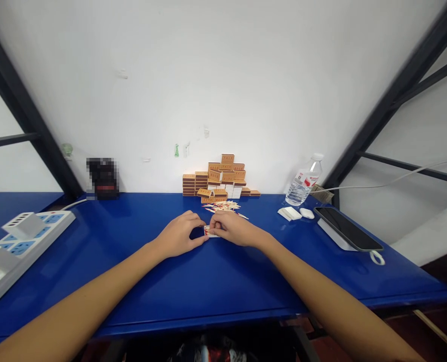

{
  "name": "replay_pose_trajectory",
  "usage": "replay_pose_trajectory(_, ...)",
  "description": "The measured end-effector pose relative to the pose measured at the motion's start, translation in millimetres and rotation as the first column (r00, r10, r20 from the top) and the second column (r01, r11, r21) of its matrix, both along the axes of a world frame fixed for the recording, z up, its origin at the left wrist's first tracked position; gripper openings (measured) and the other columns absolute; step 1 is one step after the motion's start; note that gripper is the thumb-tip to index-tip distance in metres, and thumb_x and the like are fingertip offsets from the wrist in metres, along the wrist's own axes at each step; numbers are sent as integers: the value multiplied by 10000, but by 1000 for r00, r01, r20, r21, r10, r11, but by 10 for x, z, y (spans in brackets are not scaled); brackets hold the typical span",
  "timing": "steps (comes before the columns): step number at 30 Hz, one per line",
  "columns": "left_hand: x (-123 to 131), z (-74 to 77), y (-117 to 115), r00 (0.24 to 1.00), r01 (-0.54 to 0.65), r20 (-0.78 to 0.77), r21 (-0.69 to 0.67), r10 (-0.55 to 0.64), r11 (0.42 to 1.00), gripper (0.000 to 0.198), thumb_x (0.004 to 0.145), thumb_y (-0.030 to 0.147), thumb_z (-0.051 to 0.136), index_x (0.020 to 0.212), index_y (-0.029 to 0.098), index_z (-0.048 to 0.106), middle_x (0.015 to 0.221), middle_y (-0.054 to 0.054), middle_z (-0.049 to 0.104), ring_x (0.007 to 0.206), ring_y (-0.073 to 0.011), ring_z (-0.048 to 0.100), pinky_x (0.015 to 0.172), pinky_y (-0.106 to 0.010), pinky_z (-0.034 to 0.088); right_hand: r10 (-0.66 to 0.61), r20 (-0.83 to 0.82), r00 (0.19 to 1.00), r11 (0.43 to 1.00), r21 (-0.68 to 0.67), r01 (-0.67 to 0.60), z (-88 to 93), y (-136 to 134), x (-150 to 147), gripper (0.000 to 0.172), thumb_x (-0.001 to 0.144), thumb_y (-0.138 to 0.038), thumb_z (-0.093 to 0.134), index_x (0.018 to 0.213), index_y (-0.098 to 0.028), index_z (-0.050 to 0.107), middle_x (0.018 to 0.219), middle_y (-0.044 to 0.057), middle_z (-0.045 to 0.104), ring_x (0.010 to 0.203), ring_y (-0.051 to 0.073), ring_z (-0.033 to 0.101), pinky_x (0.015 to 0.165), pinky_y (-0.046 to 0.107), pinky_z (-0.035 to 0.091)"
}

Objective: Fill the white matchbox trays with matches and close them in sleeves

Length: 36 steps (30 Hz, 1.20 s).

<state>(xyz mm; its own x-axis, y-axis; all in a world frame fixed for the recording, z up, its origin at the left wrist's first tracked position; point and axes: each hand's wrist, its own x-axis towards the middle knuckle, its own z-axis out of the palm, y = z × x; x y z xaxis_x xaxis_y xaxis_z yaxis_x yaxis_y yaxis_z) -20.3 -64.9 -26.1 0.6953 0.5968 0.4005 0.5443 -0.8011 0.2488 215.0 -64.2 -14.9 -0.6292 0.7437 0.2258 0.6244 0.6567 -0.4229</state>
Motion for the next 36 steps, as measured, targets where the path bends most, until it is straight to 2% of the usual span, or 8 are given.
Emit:
replay_pose_trajectory(5,-7,8,2,1000,-10,-16,3,10,1000,262,950,415,673,1104,210,722,1018,-77,710,996,-255,624,873,-392,527,-34,41,999,999,32,33,113,-16,49,59,946,-207,657,911,-170,687,844,25,659,759,142,555,679,246,368)
replay_pose_trajectory(8,-7,11,2,999,-25,-21,2,25,1000,263,949,410,674,1116,213,719,1051,-77,714,1009,-255,629,881,-393,531,-172,109,979,984,58,166,208,20,161,118,967,-264,643,900,-181,693,865,37,690,776,152,587,680,253,368)
replay_pose_trajectory(12,-7,30,-5,999,-48,-20,-4,48,999,262,962,420,652,1119,221,720,1076,-75,719,1028,-254,633,886,-392,536,-546,309,779,836,137,531,272,134,464,200,965,-380,653,916,-189,690,989,88,737,864,216,655,663,281,362)
replay_pose_trajectory(15,-10,36,-10,998,-52,-34,-22,51,998,280,962,423,649,1130,212,722,1074,-78,723,1028,-254,634,878,-393,539,-580,438,687,789,90,608,236,219,648,258,946,-455,674,942,-198,697,1039,102,750,917,257,683,662,292,381)
replay_pose_trajectory(22,-17,13,4,999,-36,-9,-32,36,999,287,958,436,651,1116,207,724,1080,-82,723,1028,-256,631,885,-405,537,-465,418,780,863,18,505,64,320,672,147,967,-251,629,893,-165,721,1011,158,762,842,257,696,650,302,407)
replay_pose_trajectory(28,-3,39,-9,999,-43,-20,-24,43,999,258,956,418,657,1104,218,724,1052,-74,720,1013,-252,636,867,-386,531,-379,357,854,913,-4,407,108,288,686,138,973,-202,620,855,-161,678,963,135,749,816,224,662,656,286,388)
replay_pose_trajectory(33,-4,18,-13,1000,-29,-11,-23,29,999,261,955,422,662,1113,221,717,1029,-71,708,1001,-249,627,872,-379,524,-202,126,971,979,-1,204,174,69,320,192,1035,-279,531,916,-167,632,936,77,705,786,176,596,690,267,393)
replay_pose_trajectory(36,-6,-5,-4,1000,-22,-17,-22,22,1000,268,959,419,661,1120,212,713,1013,-73,700,990,-247,621,865,-381,520,-145,134,980,989,0,147,142,-54,68,125,1021,-235,558,948,-164,631,959,73,688,795,169,575,691,267,379)
